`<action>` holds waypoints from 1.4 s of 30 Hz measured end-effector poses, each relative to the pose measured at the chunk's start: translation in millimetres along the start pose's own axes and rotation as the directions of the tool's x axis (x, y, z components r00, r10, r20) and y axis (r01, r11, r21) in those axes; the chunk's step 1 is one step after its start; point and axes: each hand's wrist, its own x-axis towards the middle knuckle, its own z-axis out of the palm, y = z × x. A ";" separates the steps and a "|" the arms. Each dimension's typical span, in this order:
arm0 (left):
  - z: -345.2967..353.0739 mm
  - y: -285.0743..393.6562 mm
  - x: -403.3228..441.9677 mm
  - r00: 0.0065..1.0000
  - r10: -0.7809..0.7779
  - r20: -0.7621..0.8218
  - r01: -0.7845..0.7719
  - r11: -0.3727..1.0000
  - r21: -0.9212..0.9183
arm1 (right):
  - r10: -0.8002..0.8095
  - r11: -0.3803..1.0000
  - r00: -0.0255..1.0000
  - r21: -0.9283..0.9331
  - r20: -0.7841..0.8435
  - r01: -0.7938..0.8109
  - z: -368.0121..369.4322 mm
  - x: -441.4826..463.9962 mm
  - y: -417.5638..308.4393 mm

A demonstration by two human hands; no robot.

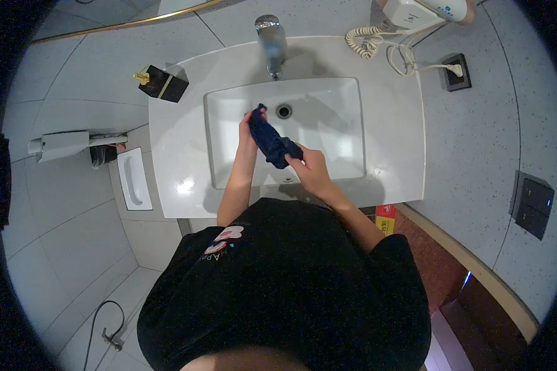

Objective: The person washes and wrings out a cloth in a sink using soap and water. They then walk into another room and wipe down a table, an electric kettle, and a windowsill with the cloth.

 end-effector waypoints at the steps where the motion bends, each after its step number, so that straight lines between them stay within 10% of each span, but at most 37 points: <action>1: 0.5 -3.3 0.4 0.997 0.073 -0.029 -0.067 0.981 0.180 | -0.009 1.000 1.000 0.008 -0.013 0.009 -4.1 -1.6 -0.5; 4: 32.0 -12.9 -19.9 0.981 0.194 -0.001 -0.136 0.691 0.710 | 0.012 0.998 0.996 -0.062 -0.085 -0.018 -10.1 6.5 -0.3; 7: 67.1 -28.1 -48.5 0.994 -0.074 0.086 0.017 0.846 0.533 | 0.025 0.964 0.994 -0.260 -0.103 -0.052 -4.2 34.4 -8.7; 11: 99.3 -54.2 -70.6 0.995 0.031 0.097 -0.094 0.650 0.754 | -0.036 0.809 0.998 -0.585 0.059 0.064 22.6 69.3 -5.0; 15: 98.2 -38.8 -52.0 0.979 0.183 -0.095 -0.137 0.921 0.364 | -0.345 0.794 0.934 -0.500 0.095 0.344 30.3 53.3 -20.2; 19: 118.9 -44.6 -70.4 0.971 0.233 -0.058 -0.218 0.956 0.195 | -0.317 0.766 0.948 -0.593 -0.014 0.247 16.4 43.8 -10.4; 23: 112.4 -53.9 -60.0 0.968 0.225 -0.108 -0.190 0.944 0.269 | -0.132 0.971 0.991 -0.206 -0.037 0.122 20.6 52.6 30.1; 29: 151.4 -33.3 -45.4 0.958 0.150 0.246 -0.283 0.650 0.705 | 0.410 0.898 0.864 -0.294 0.293 -0.326 12.2 80.5 34.6; 34: 172.0 -36.3 -40.3 0.944 0.181 0.276 -0.326 0.628 0.707 | 0.124 0.992 0.933 -0.049 0.337 -0.114 11.0 92.4 38.1; 38: 160.6 -31.8 -33.9 0.937 0.270 0.222 -0.339 0.551 0.763 | 0.279 0.960 0.855 -0.103 0.437 -0.261 14.1 98.9 33.6; 42: 169.5 -33.9 -31.9 0.880 0.424 0.216 -0.297 0.136 0.945 | 0.122 0.927 0.862 -0.367 0.492 0.079 12.8 121.0 39.3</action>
